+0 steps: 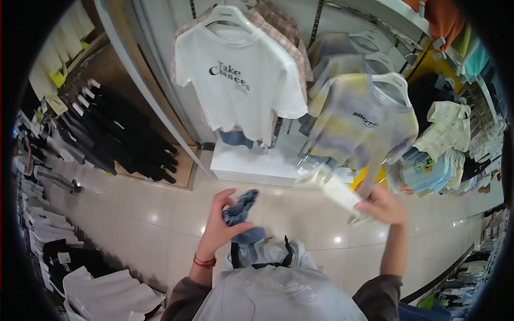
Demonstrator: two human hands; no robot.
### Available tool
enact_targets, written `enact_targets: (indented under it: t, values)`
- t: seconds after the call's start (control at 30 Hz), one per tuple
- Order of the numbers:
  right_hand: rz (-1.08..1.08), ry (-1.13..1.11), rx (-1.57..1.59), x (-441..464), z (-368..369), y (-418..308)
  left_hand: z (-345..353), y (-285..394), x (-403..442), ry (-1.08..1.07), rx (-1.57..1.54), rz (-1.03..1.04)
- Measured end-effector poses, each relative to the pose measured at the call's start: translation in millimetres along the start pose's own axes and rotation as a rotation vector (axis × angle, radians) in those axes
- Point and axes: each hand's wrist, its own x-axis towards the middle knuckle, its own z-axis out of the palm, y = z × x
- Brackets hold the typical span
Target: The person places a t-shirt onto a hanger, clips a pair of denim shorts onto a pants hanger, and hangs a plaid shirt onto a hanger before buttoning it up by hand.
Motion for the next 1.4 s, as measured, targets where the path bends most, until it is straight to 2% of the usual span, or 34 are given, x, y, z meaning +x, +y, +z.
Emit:
enact_targets:
  t: [0.07,0.17,0.3,0.37,0.57,0.67,0.77,0.87,0.97,1.07,1.17,1.27,1.4]
  values:
    - [-0.012,-0.112,0.043,13.2,45.7,9.7,2.5,16.8,13.8,-0.097,-0.078,0.088]
    - [-0.025,-0.278,0.045,48.7,95.5,10.1,-3.6,27.7,13.1,-0.143,-0.255,0.000]
    - [0.004,-0.324,0.040,78.9,136.1,10.2,-29.0,15.8,5.5,-0.093,-0.005,-0.025]
    - [0.021,-0.346,-0.019,91.3,144.0,-3.0,-31.0,9.3,2.2,-0.018,-0.002,0.013]
    - [0.031,-0.338,-0.189,111.7,166.6,-21.0,-40.6,-2.2,-3.2,0.061,-0.062,0.020]
    - [-0.098,-0.147,-0.153,105.2,186.4,-11.4,-46.5,-11.5,-3.0,0.063,-0.105,-0.005]
    - [-0.011,-0.218,-0.071,99.7,194.8,-5.3,-48.4,-22.6,-2.7,0.066,-0.173,-0.009]
    - [0.115,-0.346,0.378,92.6,205.1,4.9,-49.1,-27.2,-1.9,0.036,-0.269,-0.013]
    - [0.204,-0.406,0.777,88.4,210.6,-14.5,-51.2,-28.4,-2.4,-0.026,-0.298,-0.022]
    - [0.273,-0.504,0.895,86.2,214.5,-26.2,-52.8,-30.2,-0.3,-0.139,-0.321,-0.005]
    - [0.295,-0.687,0.780,86.6,211.5,-18.7,-52.2,-19.0,3.0,-0.177,-0.344,-0.010]
    - [0.369,-0.743,0.708,88.0,209.9,-13.1,-55.0,-16.8,4.8,-0.205,-0.279,0.055]
    - [0.300,-0.655,0.684,85.1,220.2,-0.2,-54.0,-11.7,4.3,-0.182,-0.227,0.103]
